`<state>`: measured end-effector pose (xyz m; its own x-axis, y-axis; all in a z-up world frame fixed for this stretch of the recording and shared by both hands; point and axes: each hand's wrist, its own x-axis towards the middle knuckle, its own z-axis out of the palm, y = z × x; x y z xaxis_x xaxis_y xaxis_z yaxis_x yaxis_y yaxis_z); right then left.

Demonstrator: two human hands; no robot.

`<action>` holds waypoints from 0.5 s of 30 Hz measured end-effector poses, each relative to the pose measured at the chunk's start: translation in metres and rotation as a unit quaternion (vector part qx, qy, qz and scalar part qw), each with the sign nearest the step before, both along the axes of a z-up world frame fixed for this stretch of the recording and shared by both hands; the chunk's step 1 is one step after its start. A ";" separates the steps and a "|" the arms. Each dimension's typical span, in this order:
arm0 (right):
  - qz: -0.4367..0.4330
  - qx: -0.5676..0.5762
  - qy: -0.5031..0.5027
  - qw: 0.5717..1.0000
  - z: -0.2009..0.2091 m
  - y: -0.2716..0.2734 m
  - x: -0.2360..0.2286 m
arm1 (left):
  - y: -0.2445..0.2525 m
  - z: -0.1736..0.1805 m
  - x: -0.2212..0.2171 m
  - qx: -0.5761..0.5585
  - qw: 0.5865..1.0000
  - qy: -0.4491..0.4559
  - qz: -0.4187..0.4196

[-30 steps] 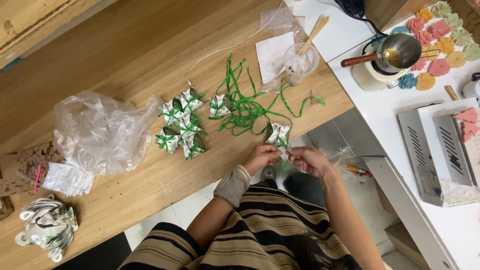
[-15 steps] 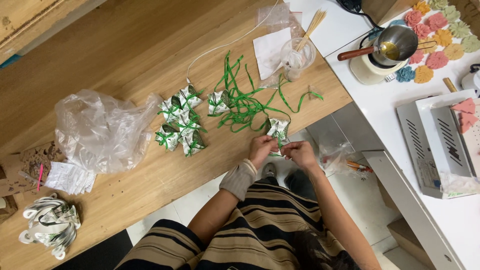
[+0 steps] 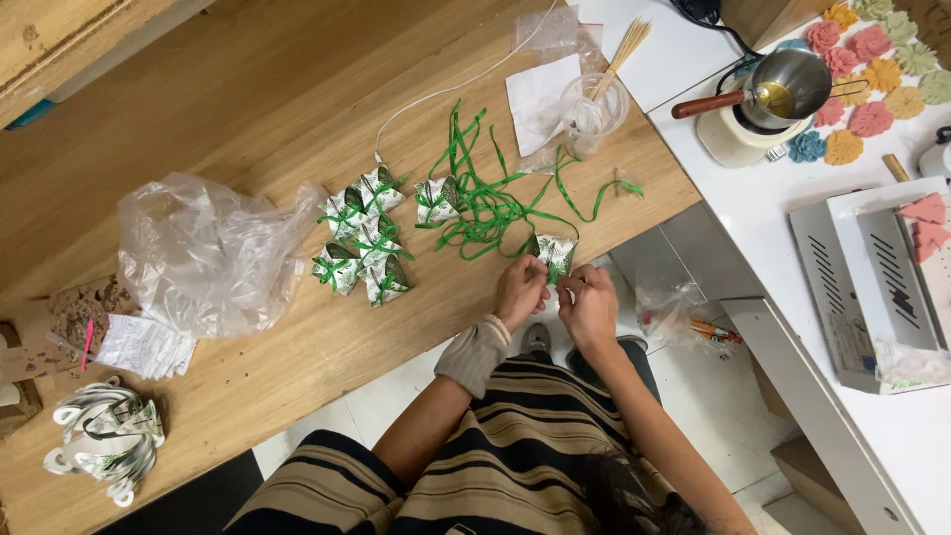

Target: Packaging decorative candle items into a gift box and using a syringe to apply liquid wax for decoration.

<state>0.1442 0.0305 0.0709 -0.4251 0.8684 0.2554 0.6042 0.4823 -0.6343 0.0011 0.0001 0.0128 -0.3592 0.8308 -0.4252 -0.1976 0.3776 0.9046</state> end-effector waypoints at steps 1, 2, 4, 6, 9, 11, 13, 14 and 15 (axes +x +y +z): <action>-0.001 0.001 0.000 1.000 -0.002 0.000 -0.001 | -0.001 0.000 -0.001 0.001 1.000 0.000 -0.001; -0.004 0.014 -0.008 1.000 -0.003 0.000 -0.001 | -0.001 -0.001 -0.002 -0.012 1.000 0.010 -0.026; -0.008 0.028 -0.016 0.999 -0.005 0.000 -0.003 | -0.002 -0.006 -0.004 -0.023 0.998 0.019 -0.052; -0.034 0.011 0.016 0.999 -0.005 -0.001 -0.005 | -0.001 -0.018 -0.007 -0.059 0.993 -0.038 -0.093; -0.036 -0.017 0.097 0.994 -0.006 0.000 -0.009 | 0.004 -0.007 -0.013 -0.185 0.961 -0.153 -0.135; -0.041 -0.010 0.105 0.994 -0.007 -0.004 -0.008 | -0.001 -0.036 -0.018 -0.165 0.940 -0.268 -0.134; -0.048 0.000 0.114 0.992 -0.008 -0.006 -0.007 | -0.001 -0.060 -0.024 -0.141 0.905 -0.379 -0.135; -0.056 -0.042 0.125 0.990 -0.009 -0.012 -0.005 | -0.003 -0.070 -0.025 -0.122 0.882 -0.434 -0.141; -0.064 -0.085 0.136 0.985 -0.010 -0.017 -0.004 | -0.006 -0.080 -0.027 -0.103 0.855 -0.487 -0.147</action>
<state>0.1405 0.0130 0.0604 -0.2446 0.9506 0.1911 0.4490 0.2857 -0.8466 -0.0262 -0.0061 -0.0673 0.4596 0.6955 -0.5523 -0.6880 0.6721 0.2738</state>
